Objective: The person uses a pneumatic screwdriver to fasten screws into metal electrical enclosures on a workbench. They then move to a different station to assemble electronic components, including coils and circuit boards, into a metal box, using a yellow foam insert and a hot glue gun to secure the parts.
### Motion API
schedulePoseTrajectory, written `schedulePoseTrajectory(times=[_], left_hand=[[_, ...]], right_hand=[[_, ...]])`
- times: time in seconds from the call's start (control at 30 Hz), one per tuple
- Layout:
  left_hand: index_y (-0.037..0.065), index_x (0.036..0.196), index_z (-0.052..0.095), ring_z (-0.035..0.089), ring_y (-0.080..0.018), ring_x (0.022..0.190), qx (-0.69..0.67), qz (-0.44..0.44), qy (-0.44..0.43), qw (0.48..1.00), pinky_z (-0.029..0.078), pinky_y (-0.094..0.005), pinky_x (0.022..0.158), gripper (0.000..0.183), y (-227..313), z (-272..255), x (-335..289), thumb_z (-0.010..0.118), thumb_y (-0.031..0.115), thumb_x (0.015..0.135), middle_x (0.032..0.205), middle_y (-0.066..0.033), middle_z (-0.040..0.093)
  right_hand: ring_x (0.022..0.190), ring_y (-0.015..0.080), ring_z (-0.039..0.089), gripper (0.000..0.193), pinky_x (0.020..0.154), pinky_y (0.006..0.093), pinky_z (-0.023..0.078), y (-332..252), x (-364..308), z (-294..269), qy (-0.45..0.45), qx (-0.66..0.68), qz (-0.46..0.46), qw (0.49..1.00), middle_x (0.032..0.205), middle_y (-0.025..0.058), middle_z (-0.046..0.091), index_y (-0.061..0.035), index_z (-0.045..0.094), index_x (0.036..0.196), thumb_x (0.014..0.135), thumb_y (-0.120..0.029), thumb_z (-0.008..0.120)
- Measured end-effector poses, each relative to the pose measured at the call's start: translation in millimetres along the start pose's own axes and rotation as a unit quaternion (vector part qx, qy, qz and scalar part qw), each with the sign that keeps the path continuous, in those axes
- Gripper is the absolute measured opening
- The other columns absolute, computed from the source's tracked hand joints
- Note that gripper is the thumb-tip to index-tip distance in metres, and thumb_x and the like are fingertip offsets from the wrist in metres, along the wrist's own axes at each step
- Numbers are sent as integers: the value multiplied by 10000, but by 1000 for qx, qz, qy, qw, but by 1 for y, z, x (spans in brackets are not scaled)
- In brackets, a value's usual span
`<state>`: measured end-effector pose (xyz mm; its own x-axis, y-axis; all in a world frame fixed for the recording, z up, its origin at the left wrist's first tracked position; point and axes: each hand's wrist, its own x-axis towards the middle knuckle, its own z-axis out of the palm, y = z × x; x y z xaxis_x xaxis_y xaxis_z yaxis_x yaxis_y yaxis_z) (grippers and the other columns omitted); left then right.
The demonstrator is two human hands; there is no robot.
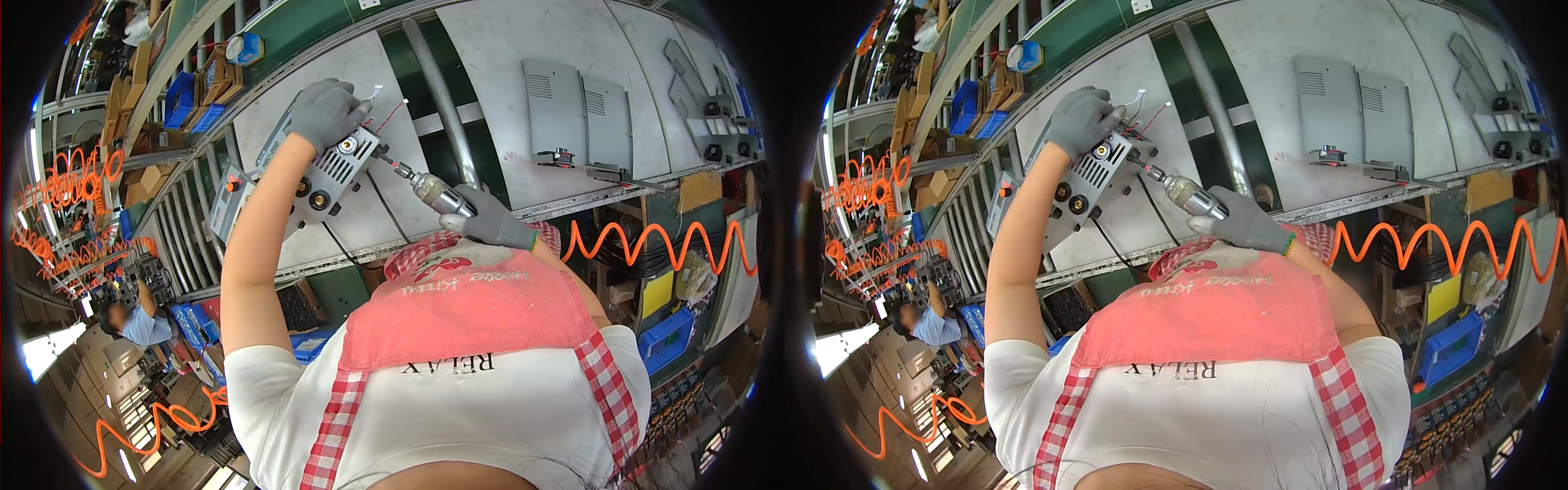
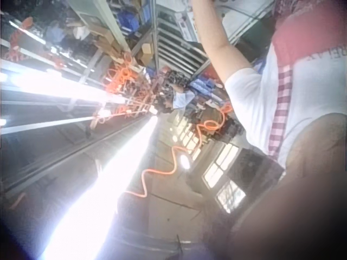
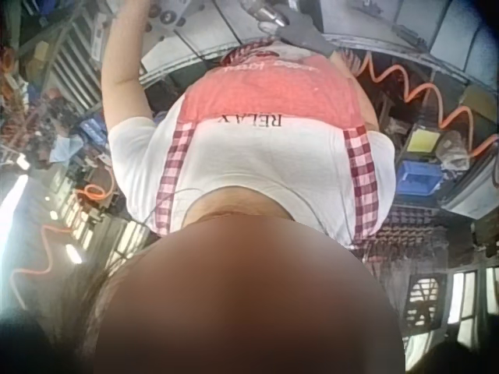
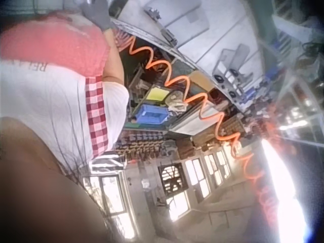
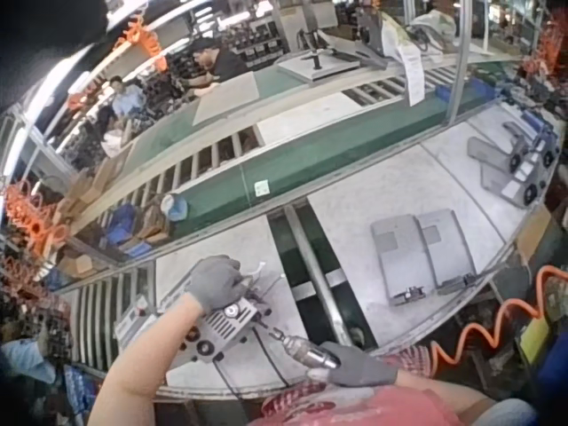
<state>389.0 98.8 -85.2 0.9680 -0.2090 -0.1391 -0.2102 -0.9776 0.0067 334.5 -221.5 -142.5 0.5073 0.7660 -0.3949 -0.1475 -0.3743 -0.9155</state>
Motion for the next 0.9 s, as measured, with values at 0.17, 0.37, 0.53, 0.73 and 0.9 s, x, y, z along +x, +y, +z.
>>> schedulePoseTrajectory(times=[0.17,0.37,0.53,0.73,0.9], left_hand=[[77,696,706,574,-288,796,13,-27,-34,999,454,-415,728,346,4,-1,-1,545,332,866,742,-101,597],[67,667,691,576,-293,777,10,-30,-8,999,458,-422,712,345,-1,2,-7,554,324,851,732,-105,584],[101,689,717,587,-250,820,23,-44,-36,998,473,-395,757,370,0,-3,-8,527,358,876,758,-70,601],[106,686,719,588,-246,824,20,-47,-38,998,475,-393,758,375,-4,0,-10,527,363,879,760,-68,603],[113,687,722,592,-248,819,34,-49,-37,997,480,-395,756,371,-5,-1,-12,530,368,877,754,-67,609]], right_hand=[[821,191,604,533,741,346,479,-2,2,1,-5,-16,13,1000,895,98,614,-45,572,1076,794,-476,708],[830,225,620,583,745,365,483,0,5,6,-14,-31,24,999,895,117,618,-52,568,1058,763,-531,722],[830,227,620,602,746,370,483,-1,6,8,-21,-24,28,999,899,112,618,-56,567,1061,752,-549,723],[856,230,617,598,768,368,480,-6,5,9,-8,-36,31,999,914,108,620,-58,566,1070,756,-542,721],[863,231,615,583,775,370,477,-8,8,12,-13,-26,37,999,916,109,620,-59,565,1065,758,-528,725]])
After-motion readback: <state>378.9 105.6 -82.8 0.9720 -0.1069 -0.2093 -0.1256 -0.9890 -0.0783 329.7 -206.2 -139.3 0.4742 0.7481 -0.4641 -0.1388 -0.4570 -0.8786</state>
